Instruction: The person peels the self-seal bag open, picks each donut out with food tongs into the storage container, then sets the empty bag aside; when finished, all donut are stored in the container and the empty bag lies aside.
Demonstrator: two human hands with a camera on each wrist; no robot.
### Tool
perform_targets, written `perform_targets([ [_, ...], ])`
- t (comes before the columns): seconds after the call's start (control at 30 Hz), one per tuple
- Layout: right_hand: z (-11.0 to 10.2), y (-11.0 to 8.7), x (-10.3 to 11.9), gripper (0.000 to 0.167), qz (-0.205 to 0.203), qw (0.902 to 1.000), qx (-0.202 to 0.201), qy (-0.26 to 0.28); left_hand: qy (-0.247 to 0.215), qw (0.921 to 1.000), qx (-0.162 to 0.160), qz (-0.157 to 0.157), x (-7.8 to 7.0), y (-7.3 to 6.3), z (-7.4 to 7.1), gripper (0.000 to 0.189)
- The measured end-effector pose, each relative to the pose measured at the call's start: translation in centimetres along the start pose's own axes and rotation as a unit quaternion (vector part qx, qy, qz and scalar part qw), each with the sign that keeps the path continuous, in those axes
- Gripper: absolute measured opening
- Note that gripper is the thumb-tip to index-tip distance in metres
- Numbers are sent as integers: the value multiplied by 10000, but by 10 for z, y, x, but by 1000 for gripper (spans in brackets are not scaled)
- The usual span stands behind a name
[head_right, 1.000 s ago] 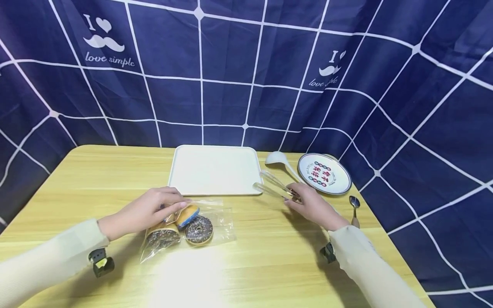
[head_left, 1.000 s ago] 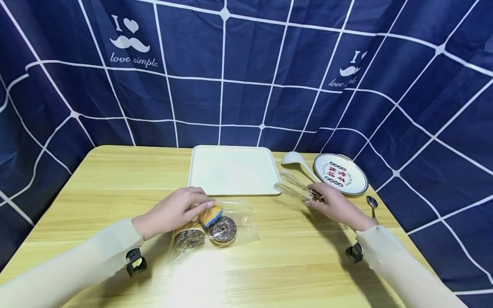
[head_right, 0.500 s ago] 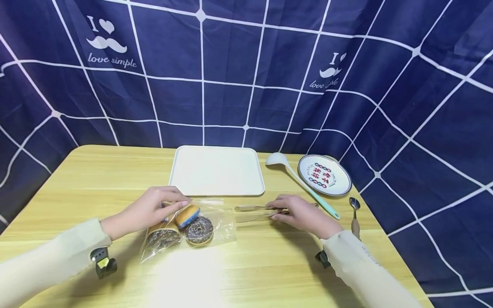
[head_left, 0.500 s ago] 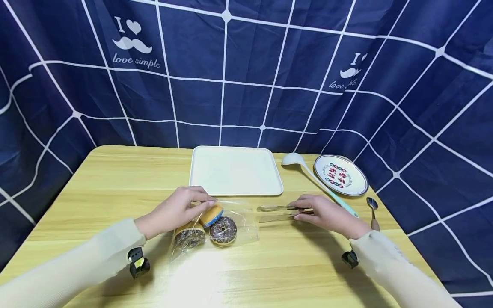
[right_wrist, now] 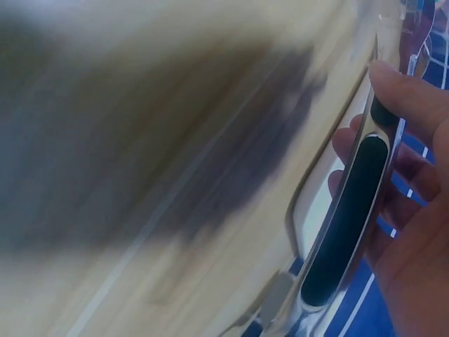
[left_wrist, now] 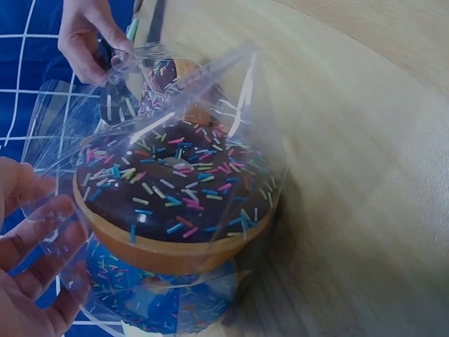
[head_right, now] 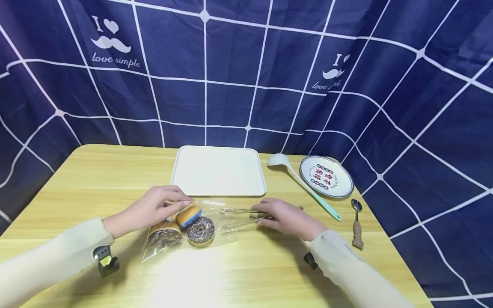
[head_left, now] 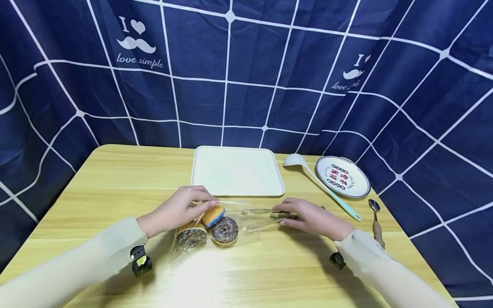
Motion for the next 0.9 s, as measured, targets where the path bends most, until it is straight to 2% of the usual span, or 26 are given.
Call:
perform_targets([
  [0.2, 5, 7, 10, 41, -275, 9996, 49, -5, -17, 10000, -19, 23, 1, 1, 2, 21],
  [0.43, 8, 15, 19, 43, -392, 9992, 113, -56, -34, 9999, -109, 26, 1, 1, 3, 18],
  [0.63, 9, 17, 24, 44, -483, 9987, 144, -86, -92, 9999, -46, -121, 2, 0, 5, 19],
  [0.9, 10, 16, 25, 39, -709, 9974, 9, -116, -71, 9999, -64, -102, 4, -3, 5, 20],
])
Point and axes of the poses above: each hand's wrist, its own y-axis towards the middle knuckle, its own z-axis out of the palm, x = y × z, the point moved 2 cm from there along y, towards the middle knuckle, and after that the axes turned 15 degrees about z, right-handed, at the moved point
